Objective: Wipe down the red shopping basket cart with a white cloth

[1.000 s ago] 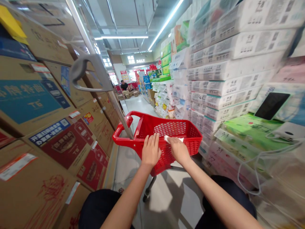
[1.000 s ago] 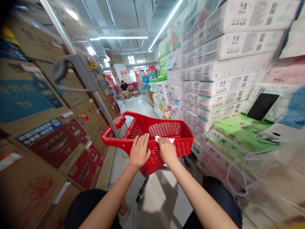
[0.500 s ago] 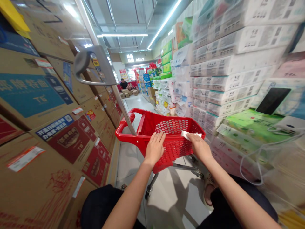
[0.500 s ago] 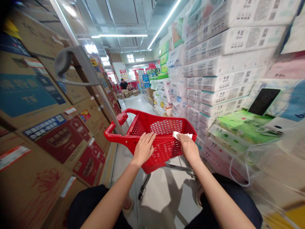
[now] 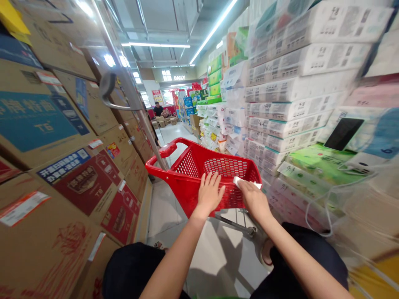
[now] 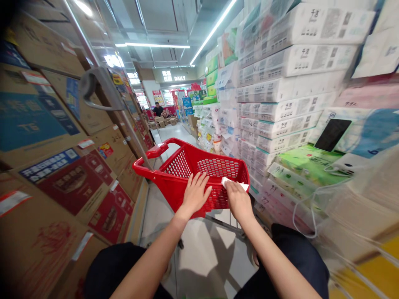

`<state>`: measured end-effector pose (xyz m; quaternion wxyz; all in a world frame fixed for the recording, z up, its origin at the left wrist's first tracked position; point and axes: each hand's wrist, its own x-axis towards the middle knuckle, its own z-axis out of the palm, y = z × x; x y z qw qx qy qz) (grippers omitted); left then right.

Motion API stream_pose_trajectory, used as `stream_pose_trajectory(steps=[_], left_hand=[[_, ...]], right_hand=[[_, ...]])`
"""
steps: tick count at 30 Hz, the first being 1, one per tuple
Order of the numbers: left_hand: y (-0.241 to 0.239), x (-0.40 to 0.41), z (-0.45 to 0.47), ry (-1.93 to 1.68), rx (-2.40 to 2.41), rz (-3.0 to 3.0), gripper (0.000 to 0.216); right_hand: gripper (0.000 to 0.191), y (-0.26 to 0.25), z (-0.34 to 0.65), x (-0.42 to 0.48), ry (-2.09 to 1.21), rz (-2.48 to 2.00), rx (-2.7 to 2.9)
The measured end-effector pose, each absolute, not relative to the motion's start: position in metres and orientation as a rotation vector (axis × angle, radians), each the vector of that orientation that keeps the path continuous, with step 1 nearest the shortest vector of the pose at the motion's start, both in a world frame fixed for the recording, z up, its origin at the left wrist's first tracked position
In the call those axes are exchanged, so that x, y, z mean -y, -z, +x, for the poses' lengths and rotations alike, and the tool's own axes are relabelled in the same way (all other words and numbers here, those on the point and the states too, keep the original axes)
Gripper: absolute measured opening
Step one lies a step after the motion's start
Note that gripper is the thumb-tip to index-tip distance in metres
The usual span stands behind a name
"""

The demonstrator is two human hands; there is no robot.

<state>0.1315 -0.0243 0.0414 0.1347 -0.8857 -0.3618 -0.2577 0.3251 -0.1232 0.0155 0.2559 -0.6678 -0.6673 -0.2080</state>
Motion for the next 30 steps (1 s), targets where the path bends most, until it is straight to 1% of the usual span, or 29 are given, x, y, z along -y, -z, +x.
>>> stream_pose_trajectory(steps=[4,7,11,15,20,23,26,30], left_hand=[[-0.029,0.029,0.136,0.793,1.041,-2.596,0.045],[-0.028,0.022,0.114,0.804,1.042,-2.591,0.04],[-0.029,0.01,0.084,0.817,1.078,-2.583,0.038],[-0.027,0.005,0.083,0.853,1.214,-2.551,0.04],[-0.027,0.012,0.107,0.789,1.453,-2.52,0.049],[-0.025,0.017,0.107,0.792,1.49,-2.522,0.047],[-0.023,0.018,0.095,0.803,1.452,-2.583,0.042],[-0.023,0.016,0.081,0.824,1.445,-2.626,0.043]], right_hand=[[0.059,-0.01,0.295,0.122,0.573,-1.672,1.933],[0.058,-0.007,0.291,0.126,0.542,-1.617,2.002],[0.056,-0.005,0.308,0.139,0.478,-1.669,1.963],[0.057,-0.003,0.318,0.148,0.467,-1.717,1.914],[0.059,-0.003,0.286,0.153,0.432,-1.669,1.94],[0.064,-0.002,0.272,0.158,0.387,-1.595,1.995],[0.063,0.002,0.283,0.158,0.363,-1.481,2.064],[0.06,0.005,0.319,0.138,0.35,-1.426,2.081]])
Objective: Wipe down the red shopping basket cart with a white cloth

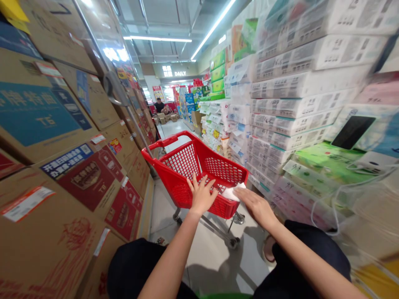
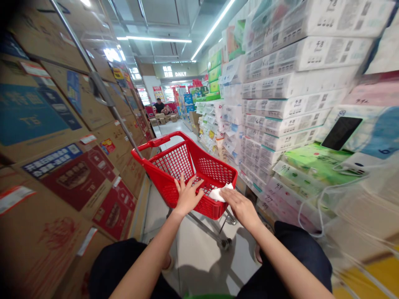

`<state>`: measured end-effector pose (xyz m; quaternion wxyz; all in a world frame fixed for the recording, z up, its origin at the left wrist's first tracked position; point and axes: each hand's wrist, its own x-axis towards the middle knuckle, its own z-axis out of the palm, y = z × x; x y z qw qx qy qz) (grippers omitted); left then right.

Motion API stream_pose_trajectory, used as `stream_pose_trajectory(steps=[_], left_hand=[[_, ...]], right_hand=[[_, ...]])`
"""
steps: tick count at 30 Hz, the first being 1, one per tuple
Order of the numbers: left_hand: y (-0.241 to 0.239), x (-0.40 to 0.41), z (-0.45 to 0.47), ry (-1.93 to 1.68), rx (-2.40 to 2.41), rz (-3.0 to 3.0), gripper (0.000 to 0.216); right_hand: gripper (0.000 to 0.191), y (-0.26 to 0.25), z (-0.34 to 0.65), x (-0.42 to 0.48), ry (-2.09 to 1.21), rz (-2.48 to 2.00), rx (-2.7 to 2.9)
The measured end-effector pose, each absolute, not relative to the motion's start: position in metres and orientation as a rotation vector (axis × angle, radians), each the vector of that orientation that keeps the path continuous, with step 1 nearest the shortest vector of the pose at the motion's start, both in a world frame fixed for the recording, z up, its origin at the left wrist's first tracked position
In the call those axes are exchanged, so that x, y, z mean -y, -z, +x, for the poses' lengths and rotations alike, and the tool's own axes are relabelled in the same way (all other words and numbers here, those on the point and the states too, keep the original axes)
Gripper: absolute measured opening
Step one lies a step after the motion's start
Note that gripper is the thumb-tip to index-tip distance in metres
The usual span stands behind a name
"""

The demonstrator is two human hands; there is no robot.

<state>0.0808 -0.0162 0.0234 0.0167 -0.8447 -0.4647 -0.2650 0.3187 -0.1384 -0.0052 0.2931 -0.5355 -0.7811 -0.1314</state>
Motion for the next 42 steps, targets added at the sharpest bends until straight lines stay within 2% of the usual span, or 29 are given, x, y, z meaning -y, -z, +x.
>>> stream_pose_trajectory(steps=[5,12,17,23,30,33,37,42], left_hand=[[-0.025,0.015,0.08,0.847,1.448,-2.628,0.042],[-0.026,0.009,0.072,0.846,1.421,-2.64,0.037],[-0.026,0.007,0.066,0.827,1.418,-2.674,0.038],[-0.027,0.008,0.072,0.841,1.428,-2.688,0.034],[-0.026,0.008,0.07,0.841,1.419,-2.686,0.036],[-0.026,0.006,0.065,0.831,1.416,-2.682,0.037],[-0.028,0.007,0.064,0.81,1.41,-2.687,0.037],[-0.031,0.014,0.07,0.825,1.413,-2.683,0.037]], right_hand=[[0.056,0.009,0.333,0.116,0.353,-1.574,1.958],[0.071,0.018,0.282,0.153,0.297,-1.495,2.013],[0.065,0.015,0.299,0.142,0.282,-1.419,2.106],[0.056,0.011,0.344,0.101,0.338,-1.591,1.947],[0.073,0.019,0.298,0.144,0.343,-1.546,1.987],[0.074,0.018,0.283,0.158,0.304,-1.445,2.079],[0.066,0.014,0.307,0.142,0.294,-1.363,2.117],[0.064,0.016,0.352,0.112,0.35,-1.528,1.966]])
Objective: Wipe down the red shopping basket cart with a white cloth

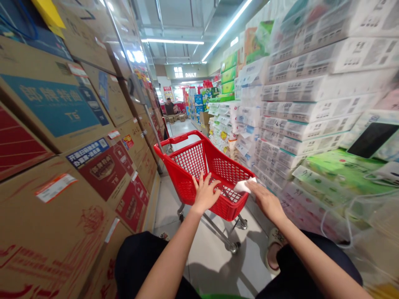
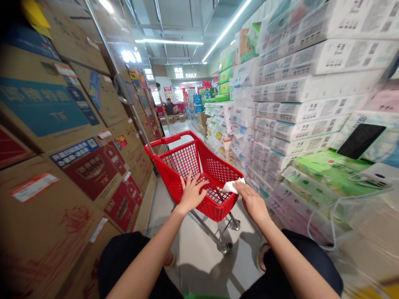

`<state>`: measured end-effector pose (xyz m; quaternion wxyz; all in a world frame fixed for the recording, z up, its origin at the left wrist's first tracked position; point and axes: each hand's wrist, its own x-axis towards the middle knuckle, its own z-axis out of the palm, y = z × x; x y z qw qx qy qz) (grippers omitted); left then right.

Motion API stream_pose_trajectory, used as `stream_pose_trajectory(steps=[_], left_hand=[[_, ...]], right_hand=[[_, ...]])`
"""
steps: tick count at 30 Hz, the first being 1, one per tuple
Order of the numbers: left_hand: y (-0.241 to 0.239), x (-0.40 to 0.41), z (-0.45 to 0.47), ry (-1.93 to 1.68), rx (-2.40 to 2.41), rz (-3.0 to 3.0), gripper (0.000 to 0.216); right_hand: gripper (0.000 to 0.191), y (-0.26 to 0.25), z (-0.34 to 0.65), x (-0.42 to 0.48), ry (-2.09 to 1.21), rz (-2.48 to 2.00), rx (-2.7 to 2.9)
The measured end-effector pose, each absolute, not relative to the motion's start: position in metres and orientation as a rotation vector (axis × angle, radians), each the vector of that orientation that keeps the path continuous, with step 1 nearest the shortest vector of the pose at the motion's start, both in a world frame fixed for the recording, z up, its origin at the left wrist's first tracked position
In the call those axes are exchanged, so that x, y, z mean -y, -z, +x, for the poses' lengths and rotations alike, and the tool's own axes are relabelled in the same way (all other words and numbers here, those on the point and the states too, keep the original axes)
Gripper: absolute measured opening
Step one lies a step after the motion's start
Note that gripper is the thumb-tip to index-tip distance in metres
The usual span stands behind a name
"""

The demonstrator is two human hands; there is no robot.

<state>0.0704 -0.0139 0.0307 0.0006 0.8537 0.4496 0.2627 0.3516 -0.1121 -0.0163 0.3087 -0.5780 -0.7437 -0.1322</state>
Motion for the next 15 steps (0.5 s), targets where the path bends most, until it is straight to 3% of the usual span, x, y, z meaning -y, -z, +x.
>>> stream_pose_trajectory(steps=[9,15], left_hand=[[-0.034,0.02,0.075,-0.821,-1.459,2.713,0.045],[-0.029,0.047,0.09,-0.815,-1.188,2.832,0.047]], right_hand=[[0.078,0.018,0.278,0.158,0.368,-1.483,2.073],[0.06,0.009,0.281,0.155,0.43,-1.403,2.131]])
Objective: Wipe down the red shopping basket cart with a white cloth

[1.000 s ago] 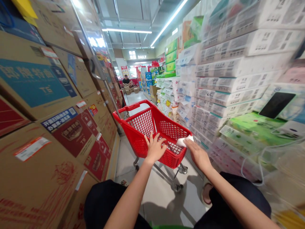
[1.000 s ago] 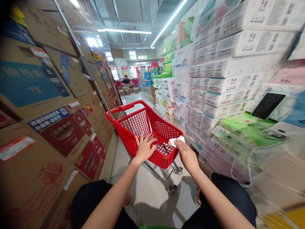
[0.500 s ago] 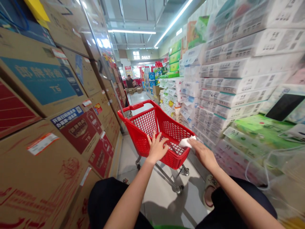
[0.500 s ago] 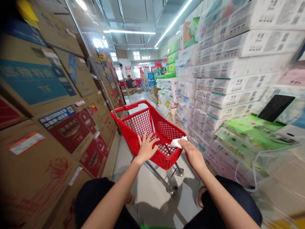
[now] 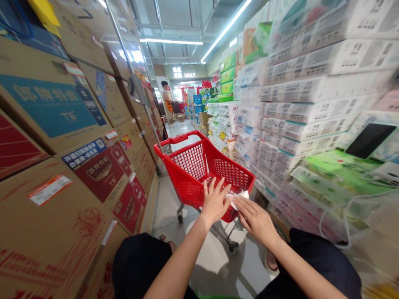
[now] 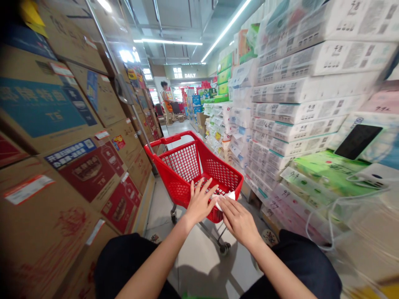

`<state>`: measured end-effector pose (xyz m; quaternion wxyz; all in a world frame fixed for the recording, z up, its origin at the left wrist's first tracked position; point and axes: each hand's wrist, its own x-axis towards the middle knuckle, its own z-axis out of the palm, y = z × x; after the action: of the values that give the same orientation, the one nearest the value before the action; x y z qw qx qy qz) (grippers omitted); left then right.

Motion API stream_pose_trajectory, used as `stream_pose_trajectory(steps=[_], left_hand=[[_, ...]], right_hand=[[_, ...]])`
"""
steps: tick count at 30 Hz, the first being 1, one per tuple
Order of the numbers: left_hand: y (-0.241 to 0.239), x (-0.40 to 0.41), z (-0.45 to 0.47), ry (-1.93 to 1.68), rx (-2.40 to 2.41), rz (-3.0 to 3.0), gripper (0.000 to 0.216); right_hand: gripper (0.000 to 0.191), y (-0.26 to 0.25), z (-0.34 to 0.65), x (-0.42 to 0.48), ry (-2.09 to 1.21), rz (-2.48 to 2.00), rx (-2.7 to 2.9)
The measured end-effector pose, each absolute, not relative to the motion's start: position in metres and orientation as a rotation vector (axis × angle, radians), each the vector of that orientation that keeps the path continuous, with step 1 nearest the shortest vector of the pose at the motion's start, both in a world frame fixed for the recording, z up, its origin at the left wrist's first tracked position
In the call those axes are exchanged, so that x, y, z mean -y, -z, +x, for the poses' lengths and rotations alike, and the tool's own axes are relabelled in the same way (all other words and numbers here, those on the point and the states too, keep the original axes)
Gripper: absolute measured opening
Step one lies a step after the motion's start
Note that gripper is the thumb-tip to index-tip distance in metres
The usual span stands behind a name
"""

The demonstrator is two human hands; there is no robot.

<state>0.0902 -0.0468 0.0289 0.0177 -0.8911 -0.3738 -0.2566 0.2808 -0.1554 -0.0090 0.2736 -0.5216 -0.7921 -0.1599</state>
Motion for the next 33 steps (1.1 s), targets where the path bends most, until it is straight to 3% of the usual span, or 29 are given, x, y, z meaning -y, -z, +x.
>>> stream_pose_trajectory(steps=[5,10,20,27,30,33], left_hand=[[-0.033,0.056,0.093,0.77,1.126,-2.854,0.042],[-0.039,0.054,0.097,0.747,1.093,-2.908,0.042],[-0.038,0.041,0.077,0.744,1.135,-2.897,0.045],[-0.038,0.038,0.061,0.628,1.476,-2.81,0.063],[-0.025,0.06,0.074,0.669,1.362,-2.804,0.071],[-0.009,0.08,0.081,0.768,1.2,-2.784,0.077]], right_hand=[[0.044,0.006,0.335,0.123,0.396,-1.391,2.123],[0.042,0.01,0.376,0.091,0.368,-1.552,2.031],[0.042,0.023,0.35,0.105,0.382,-1.544,1.957],[0.066,0.017,0.296,0.143,0.365,-1.424,2.049],[0.076,0.012,0.29,0.151,0.359,-1.301,2.201],[0.073,0.002,0.301,0.148,0.305,-1.258,2.289]])
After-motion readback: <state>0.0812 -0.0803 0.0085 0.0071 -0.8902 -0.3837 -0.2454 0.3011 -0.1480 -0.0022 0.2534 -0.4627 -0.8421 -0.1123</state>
